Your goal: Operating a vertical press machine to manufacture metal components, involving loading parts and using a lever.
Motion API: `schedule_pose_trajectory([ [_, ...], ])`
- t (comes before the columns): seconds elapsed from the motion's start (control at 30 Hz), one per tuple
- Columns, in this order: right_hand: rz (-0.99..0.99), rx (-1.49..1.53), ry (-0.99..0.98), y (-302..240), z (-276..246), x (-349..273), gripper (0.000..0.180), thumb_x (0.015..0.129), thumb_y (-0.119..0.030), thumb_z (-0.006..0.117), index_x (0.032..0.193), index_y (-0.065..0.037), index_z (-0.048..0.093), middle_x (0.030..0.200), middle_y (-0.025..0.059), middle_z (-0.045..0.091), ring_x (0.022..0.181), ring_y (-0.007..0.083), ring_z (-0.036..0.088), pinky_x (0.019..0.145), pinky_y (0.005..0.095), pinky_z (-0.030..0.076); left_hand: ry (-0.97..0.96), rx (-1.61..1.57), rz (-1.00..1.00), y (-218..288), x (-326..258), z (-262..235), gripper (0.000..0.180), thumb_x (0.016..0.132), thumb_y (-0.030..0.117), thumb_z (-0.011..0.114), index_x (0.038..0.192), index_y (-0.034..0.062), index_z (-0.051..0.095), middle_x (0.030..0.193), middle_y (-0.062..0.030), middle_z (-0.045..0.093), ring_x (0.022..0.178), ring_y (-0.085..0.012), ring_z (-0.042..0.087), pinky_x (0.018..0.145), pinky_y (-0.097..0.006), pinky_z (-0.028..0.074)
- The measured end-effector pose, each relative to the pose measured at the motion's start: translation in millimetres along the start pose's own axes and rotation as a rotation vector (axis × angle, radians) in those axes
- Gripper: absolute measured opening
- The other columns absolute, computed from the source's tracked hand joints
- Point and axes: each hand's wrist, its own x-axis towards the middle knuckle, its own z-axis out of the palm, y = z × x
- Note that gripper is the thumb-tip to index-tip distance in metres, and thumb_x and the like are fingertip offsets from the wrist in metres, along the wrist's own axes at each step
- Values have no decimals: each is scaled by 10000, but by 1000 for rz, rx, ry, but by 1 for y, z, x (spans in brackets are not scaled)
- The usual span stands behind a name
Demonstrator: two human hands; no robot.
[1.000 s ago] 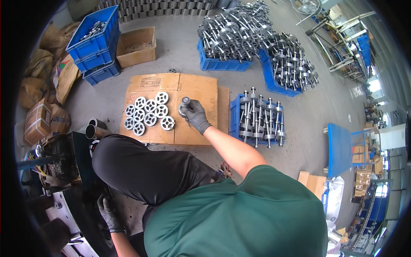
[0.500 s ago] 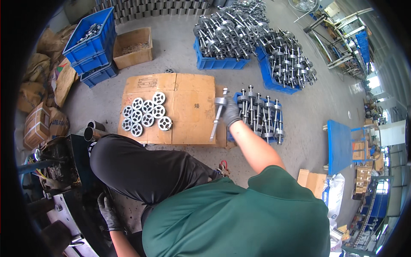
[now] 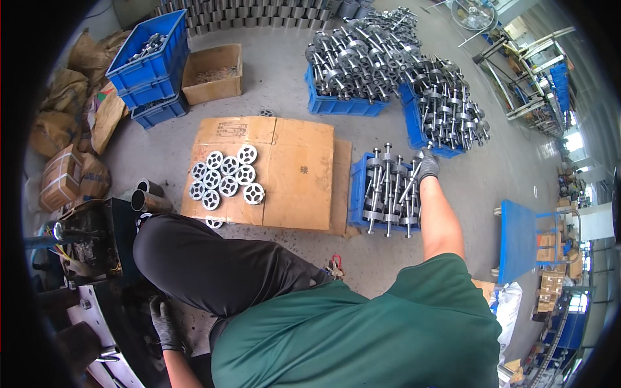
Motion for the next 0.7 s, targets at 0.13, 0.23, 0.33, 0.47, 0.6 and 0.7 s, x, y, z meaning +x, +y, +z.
schedule_pose_trajectory([
  [0.13,-65,-80,37,5,6,13,376,832,-227,862,1094,-85,632,788,81,682,535,203,640,471,331,496,-12,53,0,-8,2,-6,337,1057,191,574,1371,68,574,1369,-56,568,1265,-208,509,1132,-356,383],
  [0.23,-14,-195,-62,13,19,12,385,837,-248,867,1109,-88,648,782,72,677,578,203,661,493,345,507,-8,73,11,-6,1,-5,333,1056,174,574,1372,70,576,1369,-60,573,1265,-206,514,1130,-353,387],
  [0.33,63,-284,-356,25,38,4,374,821,-195,852,1121,-93,654,826,82,703,656,204,689,545,366,543,-5,47,-38,-2,-5,-5,336,1053,166,581,1374,68,577,1354,-67,589,1247,-202,528,1112,-350,403],
  [0.47,-91,-478,-460,44,70,-13,404,758,-21,799,1130,-30,641,921,118,731,729,237,707,613,427,582,-9,42,-61,-1,-7,-5,342,1048,146,588,1381,69,576,1310,-70,618,1197,-191,553,1076,-340,432],
  [0.6,-365,-892,-516,49,108,-20,432,769,-23,780,1172,-19,625,987,119,723,837,214,695,696,426,569,-10,94,-24,4,-10,-1,343,1045,125,586,1385,74,575,1292,-62,624,1185,-184,555,1067,-330,435],
  [0.7,-551,-1336,-520,46,118,-30,404,805,-143,774,1177,-43,649,1066,133,723,934,255,695,790,431,565,-32,116,-71,16,-18,5,345,1044,109,582,1388,80,576,1305,-61,620,1200,-183,552,1075,-328,432],
])
